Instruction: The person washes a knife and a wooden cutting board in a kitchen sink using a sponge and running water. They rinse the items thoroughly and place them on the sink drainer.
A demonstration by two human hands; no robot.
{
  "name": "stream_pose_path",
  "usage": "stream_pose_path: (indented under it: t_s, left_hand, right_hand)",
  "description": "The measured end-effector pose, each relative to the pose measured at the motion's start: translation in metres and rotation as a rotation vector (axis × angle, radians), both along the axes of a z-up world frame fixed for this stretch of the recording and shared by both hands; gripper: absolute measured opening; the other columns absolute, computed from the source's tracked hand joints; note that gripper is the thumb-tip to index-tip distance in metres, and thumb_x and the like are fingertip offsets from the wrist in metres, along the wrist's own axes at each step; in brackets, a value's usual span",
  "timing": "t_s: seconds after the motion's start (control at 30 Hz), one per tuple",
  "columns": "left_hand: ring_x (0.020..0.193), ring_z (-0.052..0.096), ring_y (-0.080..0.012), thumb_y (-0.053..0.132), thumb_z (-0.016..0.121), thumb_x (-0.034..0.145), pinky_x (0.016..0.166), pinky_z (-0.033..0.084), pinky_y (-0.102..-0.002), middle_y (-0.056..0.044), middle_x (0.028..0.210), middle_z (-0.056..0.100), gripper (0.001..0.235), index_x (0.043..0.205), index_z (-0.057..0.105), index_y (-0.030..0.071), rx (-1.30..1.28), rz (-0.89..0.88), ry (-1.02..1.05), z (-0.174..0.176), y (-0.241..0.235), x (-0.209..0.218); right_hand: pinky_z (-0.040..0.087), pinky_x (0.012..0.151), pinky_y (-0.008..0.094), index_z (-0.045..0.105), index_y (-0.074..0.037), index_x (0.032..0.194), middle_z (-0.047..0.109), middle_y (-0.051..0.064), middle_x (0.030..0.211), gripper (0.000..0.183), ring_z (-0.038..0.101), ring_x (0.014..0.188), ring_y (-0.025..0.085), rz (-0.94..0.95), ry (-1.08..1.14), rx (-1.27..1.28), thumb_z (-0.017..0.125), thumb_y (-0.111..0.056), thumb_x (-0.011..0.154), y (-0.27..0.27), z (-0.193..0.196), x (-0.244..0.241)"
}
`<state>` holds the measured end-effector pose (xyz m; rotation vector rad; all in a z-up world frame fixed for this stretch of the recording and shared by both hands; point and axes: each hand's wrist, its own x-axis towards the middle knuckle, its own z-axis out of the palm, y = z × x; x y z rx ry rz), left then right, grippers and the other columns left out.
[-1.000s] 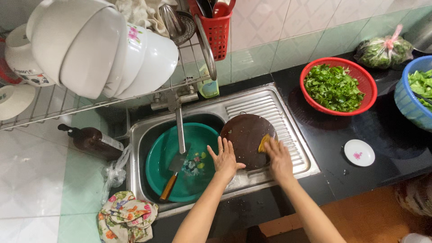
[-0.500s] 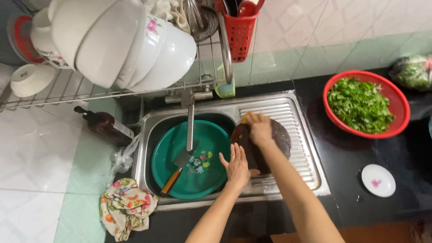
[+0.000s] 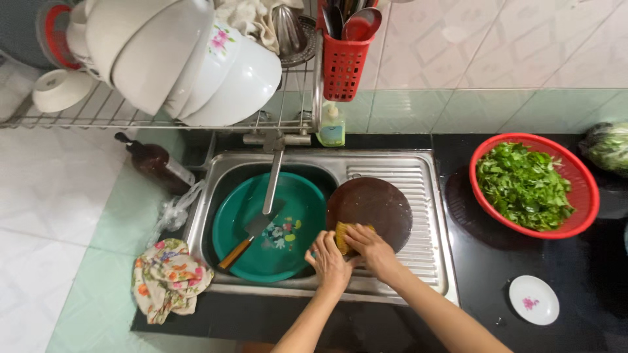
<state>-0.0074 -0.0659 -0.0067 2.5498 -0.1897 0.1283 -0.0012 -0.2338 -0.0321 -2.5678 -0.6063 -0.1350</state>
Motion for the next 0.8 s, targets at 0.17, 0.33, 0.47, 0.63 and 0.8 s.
stream_pose_path:
  t_s: [0.17, 0.33, 0.47, 0.63, 0.8]
  left_hand:
    - [0.148, 0.017, -0.0403, 0.051, 0.094, 0.065, 0.106, 0.015, -0.067, -0.018, 0.16, 0.025, 0.104, 0.146, 0.045, 0.007, 0.015, -0.209, 0.036, 0.018, 0.011, 0.022]
    - [0.156, 0.006, -0.0358, 0.058, 0.086, 0.068, 0.115, 0.007, -0.068, -0.018, 0.167, 0.018, 0.112, 0.154, 0.038, 0.003, 0.222, -0.263, 0.164, 0.009, 0.007, 0.044]
    - [0.155, 0.011, -0.0324, 0.058, 0.085, 0.066, 0.115, 0.006, -0.069, -0.017, 0.167, 0.019, 0.115, 0.154, 0.034, 0.003, 0.264, -0.221, 0.235, 0.003, 0.001, 0.047]
    - [0.153, 0.024, -0.0308, 0.058, 0.087, 0.067, 0.114, 0.009, -0.069, -0.018, 0.167, 0.023, 0.125, 0.158, 0.019, 0.004, 0.198, -0.112, 0.194, 0.003, -0.008, 0.039]
    - [0.153, 0.023, -0.031, 0.055, 0.089, 0.064, 0.113, 0.011, -0.069, -0.017, 0.167, 0.022, 0.14, 0.161, 0.0, 0.005, 0.158, -0.016, 0.2, 0.013, -0.016, 0.031]
  right_hand:
    - [0.026, 0.119, 0.049, 0.046, -0.005, 0.147, 0.041, 0.015, 0.157, 0.08, 0.036, 0.146, 0.034, 0.024, -0.188, -0.461, 0.061, 0.005, 0.069, -0.063, -0.004, -0.03]
    - [0.03, 0.122, 0.043, 0.046, -0.009, 0.15, 0.04, 0.011, 0.16, 0.082, 0.036, 0.147, 0.031, -0.212, -0.1, -0.474, 0.06, 0.007, 0.071, -0.103, 0.002, 0.005]
    - [0.035, 0.118, 0.046, 0.052, -0.004, 0.144, 0.048, 0.011, 0.155, 0.072, 0.043, 0.141, 0.037, -0.278, -0.158, -0.444, 0.062, 0.001, 0.073, -0.092, 0.003, 0.07]
    - [0.032, 0.12, 0.05, 0.055, -0.009, 0.144, 0.049, 0.01, 0.156, 0.062, 0.044, 0.141, 0.038, -0.31, -0.259, -0.34, 0.061, -0.009, 0.082, -0.045, -0.007, 0.136]
    - [0.029, 0.118, 0.049, 0.053, -0.007, 0.146, 0.045, 0.012, 0.155, 0.068, 0.037, 0.144, 0.04, -0.104, -0.231, -0.407, 0.061, -0.011, 0.079, 0.001, -0.01, 0.128]
